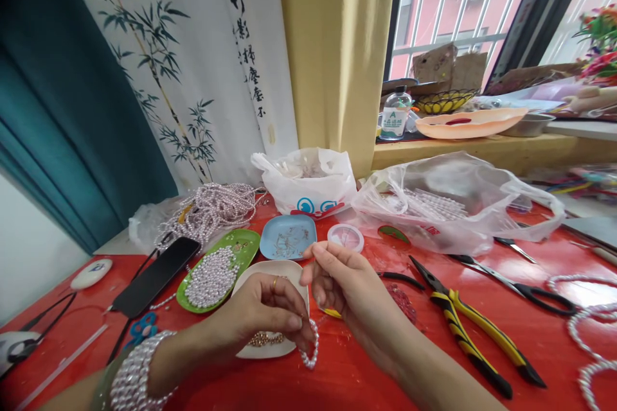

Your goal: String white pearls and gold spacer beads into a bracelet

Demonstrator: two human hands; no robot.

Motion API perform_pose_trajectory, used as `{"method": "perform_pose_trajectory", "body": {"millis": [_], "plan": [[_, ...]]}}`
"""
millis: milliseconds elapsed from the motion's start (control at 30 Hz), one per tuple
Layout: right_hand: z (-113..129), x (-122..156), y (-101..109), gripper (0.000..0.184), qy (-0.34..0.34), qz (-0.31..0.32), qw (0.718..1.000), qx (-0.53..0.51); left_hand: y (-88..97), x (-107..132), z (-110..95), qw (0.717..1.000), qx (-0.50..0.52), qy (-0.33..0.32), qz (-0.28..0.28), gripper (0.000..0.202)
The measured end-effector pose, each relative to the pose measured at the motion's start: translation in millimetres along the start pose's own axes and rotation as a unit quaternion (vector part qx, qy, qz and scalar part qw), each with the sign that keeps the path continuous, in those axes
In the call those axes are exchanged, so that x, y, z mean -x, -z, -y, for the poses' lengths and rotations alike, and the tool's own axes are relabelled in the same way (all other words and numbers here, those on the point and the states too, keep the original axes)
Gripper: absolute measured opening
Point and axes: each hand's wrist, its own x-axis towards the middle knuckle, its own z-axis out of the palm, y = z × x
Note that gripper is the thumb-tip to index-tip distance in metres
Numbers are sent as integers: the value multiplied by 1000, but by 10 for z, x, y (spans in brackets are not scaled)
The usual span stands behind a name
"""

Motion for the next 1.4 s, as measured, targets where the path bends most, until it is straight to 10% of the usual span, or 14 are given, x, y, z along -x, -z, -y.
{"method": "perform_pose_trajectory", "body": {"millis": [267, 567, 733, 933, 1100, 1400], "plan": [[-150, -135, 117, 31, 2, -92, 978, 188, 68, -83, -20, 990, -19, -51, -131, 13], [-212, -110, 75, 15, 174, -49, 847, 499, 128, -101, -1, 986, -69, -32, -145, 17], [-190, -95, 85, 19, 109, -7, 820, 562, 121, -90, -23, 985, -70, -52, -147, 16], [38, -101, 331, 16, -5, 83, 714, 696, 208, -114, -24, 982, -81, -50, -163, 15], [10, -232, 592, 18, -7, -1, 626, 780, 282, -66, -200, 982, -67, -79, -160, 12], [-167, -311, 546, 22, 22, -20, 616, 788, 567, -39, -424, 961, -218, -75, -150, 15]]}}
